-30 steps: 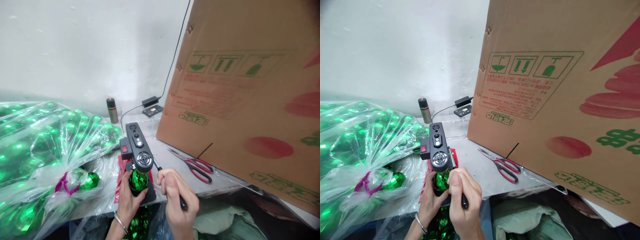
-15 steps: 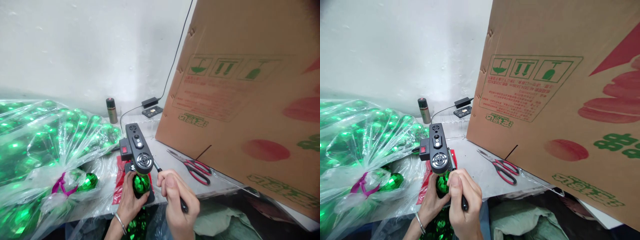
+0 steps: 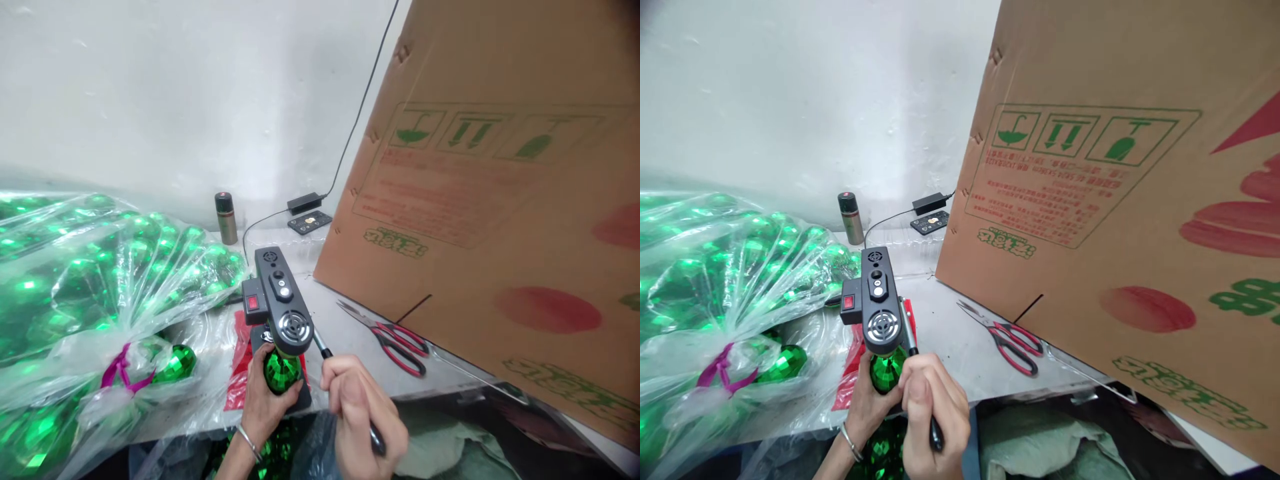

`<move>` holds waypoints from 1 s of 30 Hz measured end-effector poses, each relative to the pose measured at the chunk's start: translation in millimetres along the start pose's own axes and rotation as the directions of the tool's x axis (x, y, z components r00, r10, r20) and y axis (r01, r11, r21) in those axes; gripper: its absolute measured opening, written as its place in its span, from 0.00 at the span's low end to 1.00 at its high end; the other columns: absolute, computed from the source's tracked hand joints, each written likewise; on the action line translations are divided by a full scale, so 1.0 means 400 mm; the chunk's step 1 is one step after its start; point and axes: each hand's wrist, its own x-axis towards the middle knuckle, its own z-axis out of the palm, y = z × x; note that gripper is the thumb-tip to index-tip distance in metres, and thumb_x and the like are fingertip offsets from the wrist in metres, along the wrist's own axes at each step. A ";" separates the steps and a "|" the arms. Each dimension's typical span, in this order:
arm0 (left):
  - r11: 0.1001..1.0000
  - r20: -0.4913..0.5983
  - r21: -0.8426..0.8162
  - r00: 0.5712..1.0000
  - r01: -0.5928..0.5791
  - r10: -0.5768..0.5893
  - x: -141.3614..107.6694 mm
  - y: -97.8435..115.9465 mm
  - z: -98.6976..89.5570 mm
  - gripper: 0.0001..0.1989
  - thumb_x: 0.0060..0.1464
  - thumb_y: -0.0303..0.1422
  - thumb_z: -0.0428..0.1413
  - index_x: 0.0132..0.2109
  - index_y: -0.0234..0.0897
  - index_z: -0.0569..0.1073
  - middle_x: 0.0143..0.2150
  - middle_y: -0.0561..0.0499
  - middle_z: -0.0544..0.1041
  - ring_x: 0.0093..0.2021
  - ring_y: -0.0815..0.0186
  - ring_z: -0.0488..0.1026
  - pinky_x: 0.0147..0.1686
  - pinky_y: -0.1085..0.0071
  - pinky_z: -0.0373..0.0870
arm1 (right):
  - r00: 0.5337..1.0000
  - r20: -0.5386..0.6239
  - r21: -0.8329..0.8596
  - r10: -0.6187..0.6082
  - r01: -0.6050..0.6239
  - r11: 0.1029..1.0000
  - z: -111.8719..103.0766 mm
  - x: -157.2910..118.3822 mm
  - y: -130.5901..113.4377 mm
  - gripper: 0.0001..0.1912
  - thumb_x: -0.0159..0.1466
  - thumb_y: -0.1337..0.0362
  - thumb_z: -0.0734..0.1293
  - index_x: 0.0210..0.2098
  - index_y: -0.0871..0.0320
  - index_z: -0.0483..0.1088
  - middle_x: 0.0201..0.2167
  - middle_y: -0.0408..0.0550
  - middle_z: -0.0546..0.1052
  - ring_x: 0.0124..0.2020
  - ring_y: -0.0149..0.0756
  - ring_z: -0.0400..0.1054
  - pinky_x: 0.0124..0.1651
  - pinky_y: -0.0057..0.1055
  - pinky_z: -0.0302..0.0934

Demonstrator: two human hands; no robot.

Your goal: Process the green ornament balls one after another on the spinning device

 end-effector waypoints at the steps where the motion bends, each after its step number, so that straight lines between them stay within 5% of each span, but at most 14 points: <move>1: 1.000 -0.005 0.002 1.000 -0.003 0.003 -0.001 -0.001 0.000 0.38 0.43 0.44 0.73 0.61 0.39 0.79 0.58 0.38 0.88 0.61 0.37 0.86 0.67 0.36 0.82 | 1.000 -0.001 0.001 -0.005 0.005 1.000 0.000 -0.006 0.003 0.24 0.85 0.70 0.59 0.30 0.53 0.63 0.22 0.39 0.68 0.25 0.30 0.70 0.28 0.28 0.61; 30: 0.999 -0.035 -0.022 0.999 0.024 -0.024 -0.008 -0.001 0.006 0.37 0.40 0.44 0.74 0.58 0.39 0.81 0.58 0.37 0.89 0.62 0.35 0.87 0.68 0.33 0.82 | 0.989 -0.142 0.027 0.028 -0.024 0.999 0.031 -0.081 0.054 0.29 0.88 0.62 0.59 0.27 0.53 0.62 0.24 0.39 0.69 0.24 0.28 0.64 0.27 0.31 0.54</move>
